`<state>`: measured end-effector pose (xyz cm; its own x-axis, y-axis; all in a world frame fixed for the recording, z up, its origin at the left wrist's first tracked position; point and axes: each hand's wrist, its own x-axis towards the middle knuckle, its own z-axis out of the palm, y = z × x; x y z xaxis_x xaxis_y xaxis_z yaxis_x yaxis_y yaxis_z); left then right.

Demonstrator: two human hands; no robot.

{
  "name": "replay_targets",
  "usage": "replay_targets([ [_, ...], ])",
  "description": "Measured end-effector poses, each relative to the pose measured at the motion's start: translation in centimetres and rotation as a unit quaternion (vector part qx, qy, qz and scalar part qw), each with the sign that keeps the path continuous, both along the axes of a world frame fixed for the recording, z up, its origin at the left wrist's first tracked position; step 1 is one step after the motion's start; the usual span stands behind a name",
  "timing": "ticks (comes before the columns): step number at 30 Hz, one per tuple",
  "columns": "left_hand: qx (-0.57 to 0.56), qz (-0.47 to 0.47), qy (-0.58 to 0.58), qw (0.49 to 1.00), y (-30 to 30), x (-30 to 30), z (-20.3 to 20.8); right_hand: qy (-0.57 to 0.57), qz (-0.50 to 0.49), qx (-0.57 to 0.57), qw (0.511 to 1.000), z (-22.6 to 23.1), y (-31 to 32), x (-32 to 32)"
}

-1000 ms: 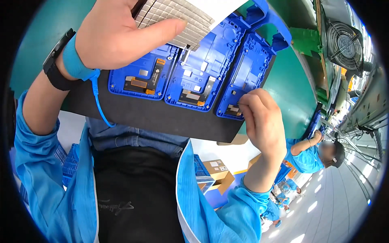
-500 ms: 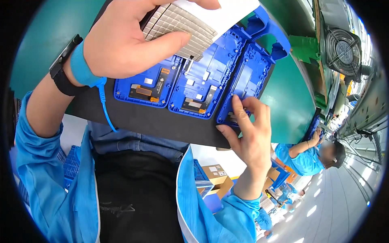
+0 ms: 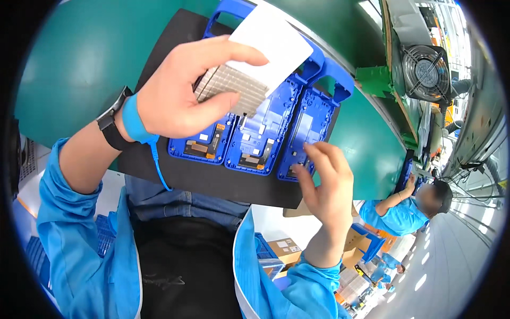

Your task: Apply small adhesive pads or components to the internal compartments of blue plastic electronic housings on an assembly line.

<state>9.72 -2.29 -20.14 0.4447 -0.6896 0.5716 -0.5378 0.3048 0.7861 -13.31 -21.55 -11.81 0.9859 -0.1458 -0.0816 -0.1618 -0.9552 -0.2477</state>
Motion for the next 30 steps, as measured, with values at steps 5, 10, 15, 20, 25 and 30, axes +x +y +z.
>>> replay_targets([
  [5,0.004,-0.028,0.002,1.0,0.1,0.0,0.5,-0.221,-0.037,0.105,0.969,-1.1,1.9,4.2],
  [10,-0.023,-0.049,-0.001,0.999,-0.1,-0.1,0.3,-0.256,-0.016,0.171,0.951,-2.3,2.9,7.7],
  [15,-0.025,-0.043,0.002,0.999,0.1,0.0,0.3,-0.229,0.027,0.145,0.962,-2.5,2.7,8.5],
  [20,-0.026,-0.053,-0.004,0.998,0.0,0.1,0.4,-0.211,0.053,0.11,0.97,-2.4,2.6,8.7],
  [25,-0.027,-0.038,0.011,0.999,-0.2,-0.1,0.2,-0.186,0.088,0.072,0.976,-2.8,2.8,9.0],
  [30,0.03,-0.023,0.028,0.999,0.1,-0.2,0.0,-0.195,0.124,0.006,0.973,-2.6,2.9,8.7],
])
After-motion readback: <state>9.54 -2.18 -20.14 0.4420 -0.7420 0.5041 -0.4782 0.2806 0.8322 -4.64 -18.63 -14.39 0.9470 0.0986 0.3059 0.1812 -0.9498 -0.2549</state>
